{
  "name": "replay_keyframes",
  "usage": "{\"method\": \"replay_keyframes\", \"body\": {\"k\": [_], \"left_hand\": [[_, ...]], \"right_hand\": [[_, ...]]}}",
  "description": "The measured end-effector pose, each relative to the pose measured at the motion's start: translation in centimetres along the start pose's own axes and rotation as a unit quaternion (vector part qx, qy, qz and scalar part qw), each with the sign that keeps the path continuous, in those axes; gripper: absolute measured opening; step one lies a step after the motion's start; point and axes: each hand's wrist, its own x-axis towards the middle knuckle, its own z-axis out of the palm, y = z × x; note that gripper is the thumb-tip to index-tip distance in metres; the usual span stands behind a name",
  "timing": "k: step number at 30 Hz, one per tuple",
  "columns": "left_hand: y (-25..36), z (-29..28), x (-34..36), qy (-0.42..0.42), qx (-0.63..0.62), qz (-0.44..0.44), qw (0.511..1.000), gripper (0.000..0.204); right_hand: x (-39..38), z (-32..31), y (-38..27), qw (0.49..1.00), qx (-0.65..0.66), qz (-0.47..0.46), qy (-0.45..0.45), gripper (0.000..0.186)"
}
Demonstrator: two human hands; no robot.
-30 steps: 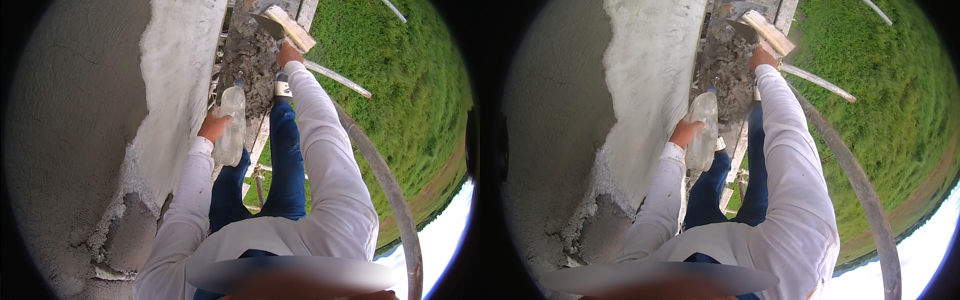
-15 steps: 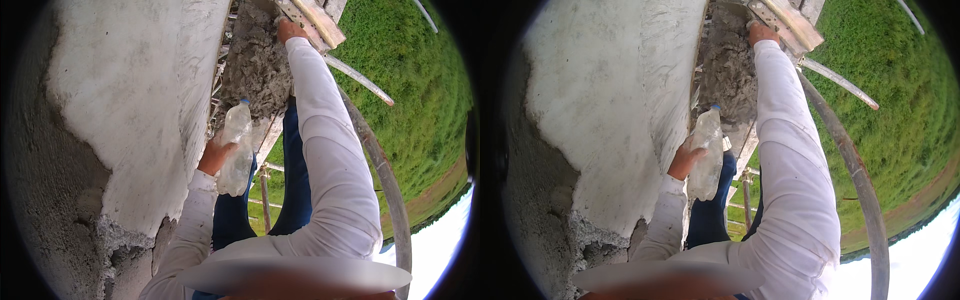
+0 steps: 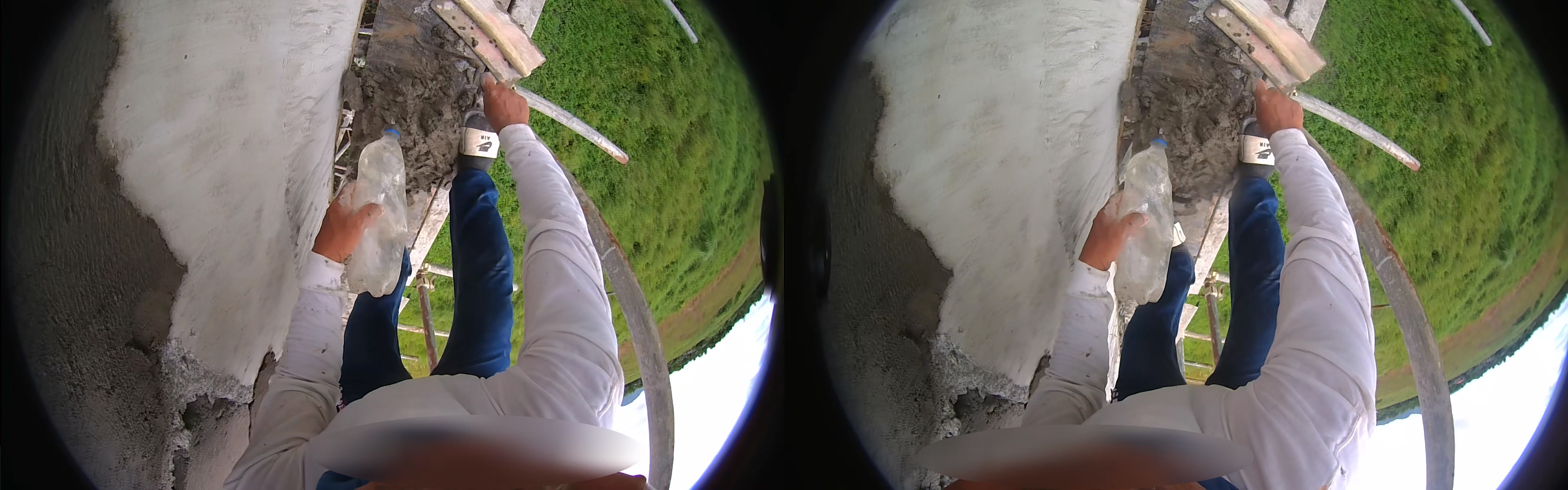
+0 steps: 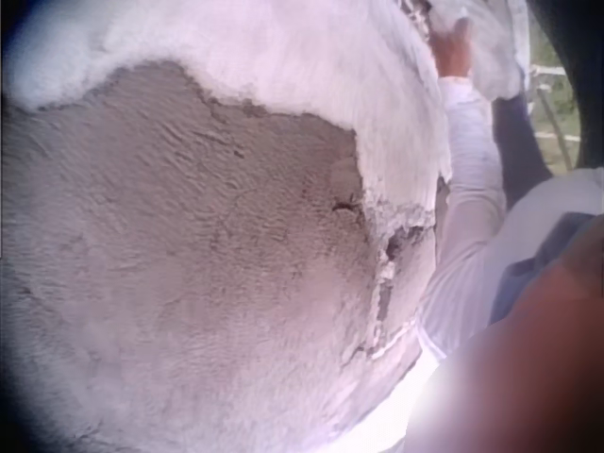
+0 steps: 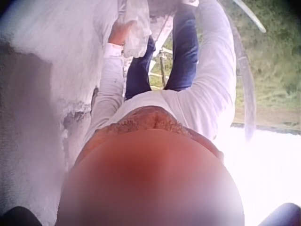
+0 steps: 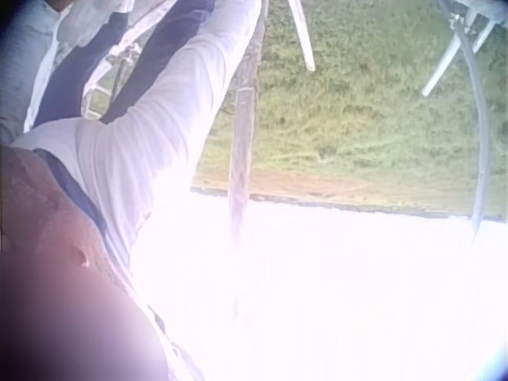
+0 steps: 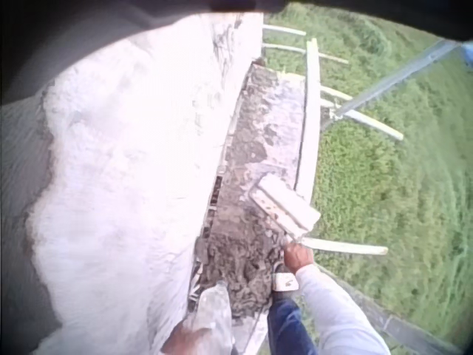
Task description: The person scoops wet cement from a wooden board with a trowel and applies it to a vertical concrete wall. They smooth the surface with a wooden float, then pour water from a plastic bottle onto the wall while continuing to smooth the cement. The person repeats scooping and applying cement to adjacent sections of the wall.
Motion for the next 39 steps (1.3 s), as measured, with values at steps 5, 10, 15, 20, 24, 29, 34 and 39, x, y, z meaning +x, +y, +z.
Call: {"method": "replay_keyframes", "body": {"k": [5,10,15,20,24,29,34,39], "left_hand": [[-1.5,0.8,0.3,-0.009,0.007,-0.008,1.000,0.052],[-1.8,1.1,-0.4,-0.011,0.096,-0.018,0.995,0.052],[0.1,1.5,-0.8,-0.002,0.044,-0.060,0.997,0.049],[0.4,1.2,0.1,0.026,0.040,-0.050,0.998,0.047],[-1.2,0.6,1.7,0.047,0.055,-0.019,0.997,0.048],[-2.8,0.1,2.4,0.060,0.065,-0.027,0.996,0.052],[-1.8,-0.7,2.1,0.058,0.066,-0.068,0.994,0.050],[-0.8,-1.6,1.3,0.068,0.098,-0.074,0.990,0.055]], "right_hand": [[5.2,1.1,-2.3,0.992,0.095,0.080,0.025,0.033],[-1.7,6.3,-6.1,0.981,0.131,0.081,-0.115,0.025],[-6.5,5.3,-4.8,0.992,0.076,-0.042,-0.095,0.020],[-5.0,0.2,-3.6,0.993,0.006,-0.090,-0.074,0.023],[3.7,-1.2,-6.7,0.996,0.004,-0.082,-0.028,0.025],[6.0,1.6,-11.2,0.982,-0.032,-0.167,-0.087,0.023],[0.3,0.2,-10.8,0.957,-0.079,-0.213,-0.181,0.029],[-8.1,0.4,-9.9,0.966,-0.059,-0.213,-0.133,0.024]]}}
